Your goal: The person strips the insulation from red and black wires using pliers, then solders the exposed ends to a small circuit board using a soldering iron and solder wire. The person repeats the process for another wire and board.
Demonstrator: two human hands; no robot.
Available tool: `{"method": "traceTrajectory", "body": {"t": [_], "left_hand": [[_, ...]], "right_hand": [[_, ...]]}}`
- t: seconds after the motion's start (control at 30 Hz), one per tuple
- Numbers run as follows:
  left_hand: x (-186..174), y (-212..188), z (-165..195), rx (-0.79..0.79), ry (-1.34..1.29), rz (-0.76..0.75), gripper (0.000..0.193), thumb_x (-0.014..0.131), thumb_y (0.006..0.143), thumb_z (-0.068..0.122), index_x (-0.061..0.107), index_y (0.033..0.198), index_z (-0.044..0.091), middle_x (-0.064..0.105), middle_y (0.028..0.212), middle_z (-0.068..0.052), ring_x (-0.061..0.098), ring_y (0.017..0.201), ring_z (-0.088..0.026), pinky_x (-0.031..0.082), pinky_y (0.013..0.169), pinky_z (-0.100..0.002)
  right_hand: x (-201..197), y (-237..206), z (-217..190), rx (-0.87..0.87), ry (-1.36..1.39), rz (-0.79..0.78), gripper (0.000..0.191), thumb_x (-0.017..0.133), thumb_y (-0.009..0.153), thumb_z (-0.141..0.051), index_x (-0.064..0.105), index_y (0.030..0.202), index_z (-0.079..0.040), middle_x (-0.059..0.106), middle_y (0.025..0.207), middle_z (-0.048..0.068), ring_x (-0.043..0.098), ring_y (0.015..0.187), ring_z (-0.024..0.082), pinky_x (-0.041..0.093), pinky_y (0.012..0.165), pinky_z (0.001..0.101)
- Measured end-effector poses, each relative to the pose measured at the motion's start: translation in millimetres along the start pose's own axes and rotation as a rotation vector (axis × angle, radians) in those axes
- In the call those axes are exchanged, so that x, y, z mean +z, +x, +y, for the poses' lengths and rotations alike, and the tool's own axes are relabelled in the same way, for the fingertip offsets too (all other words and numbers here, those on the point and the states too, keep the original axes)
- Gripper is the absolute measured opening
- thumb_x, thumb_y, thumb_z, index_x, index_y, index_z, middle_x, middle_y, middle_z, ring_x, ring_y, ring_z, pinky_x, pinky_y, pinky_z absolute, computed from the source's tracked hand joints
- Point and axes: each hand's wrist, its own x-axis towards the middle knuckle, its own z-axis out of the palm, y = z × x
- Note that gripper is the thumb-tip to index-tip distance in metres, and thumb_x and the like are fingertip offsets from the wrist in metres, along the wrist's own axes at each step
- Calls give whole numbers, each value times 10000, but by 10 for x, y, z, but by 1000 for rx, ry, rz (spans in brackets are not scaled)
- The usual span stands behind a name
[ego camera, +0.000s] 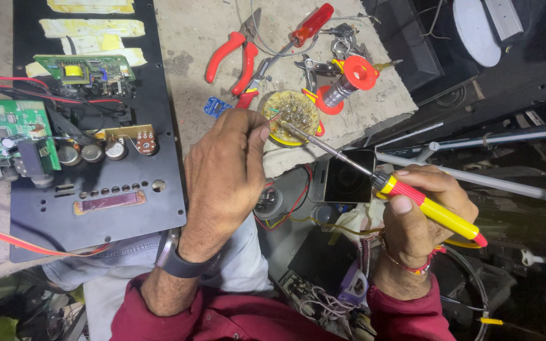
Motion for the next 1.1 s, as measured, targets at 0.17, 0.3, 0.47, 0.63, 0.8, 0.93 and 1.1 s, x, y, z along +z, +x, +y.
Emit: {"method": "traceTrajectory", "body": {"t": [0.17, 0.3, 0.47, 0.63, 0.8, 0.93, 1.1], "left_hand": [[-2, 9, -15, -11, -10, -16, 129, 627, 1003, 139, 662, 1068, 33, 700, 948, -151, 690, 870, -367, 505, 728, -471], [-16, 3, -26, -45, -66, -35, 147, 601, 1018, 144, 655, 1095, 31, 706, 908, -153, 697, 839, -348, 515, 729, -455], [-31, 4, -26, -65, -98, -52, 169, 587, 1038, 171, 650, 1110, 31, 707, 873, -151, 696, 806, -332, 513, 711, -443], [-51, 12, 3, -54, -155, -49, 191, 592, 1028, 189, 664, 1102, 29, 690, 809, -131, 685, 742, -284, 511, 681, -412], [-94, -8, 59, -187, -180, -96, 208, 632, 981, 237, 697, 981, 39, 612, 599, -89, 593, 518, -218, 449, 517, -376], [-84, 17, 90, -180, -96, -77, 227, 667, 957, 246, 703, 883, 34, 581, 548, -88, 571, 472, -210, 418, 489, -384], [-44, 50, 80, -147, 21, -52, 217, 690, 935, 235, 704, 848, 36, 619, 578, -124, 623, 512, -293, 433, 514, -441]], "right_hand": [[5, -7, -16, -13, -56, -1, 401, 752, 917, -298, 692, 1024, 83, 704, 909, 199, 672, 773, 200, 530, 763, 253], [12, -27, -39, -1, -25, 29, 395, 750, 917, -290, 689, 1025, 85, 701, 909, 205, 667, 773, 201, 522, 767, 253], [26, 3, -40, -39, 6, 48, 408, 725, 928, -285, 671, 1033, 106, 681, 892, 211, 660, 731, 216, 522, 715, 262], [103, 17, 27, -66, 144, 162, 437, 673, 951, -292, 630, 1064, 128, 617, 821, 193, 647, 622, 241, 542, 600, 293], [88, -31, 27, -35, 253, 159, 423, 682, 969, -273, 604, 1086, 126, 608, 835, 202, 634, 620, 243, 547, 583, 308], [60, -17, 17, -59, 211, 141, 431, 675, 973, -281, 608, 1081, 130, 614, 812, 200, 633, 607, 244, 542, 580, 303], [94, 14, 13, -92, 101, 147, 446, 662, 985, -305, 620, 1056, 133, 619, 815, 203, 641, 591, 245, 535, 575, 300]]}}
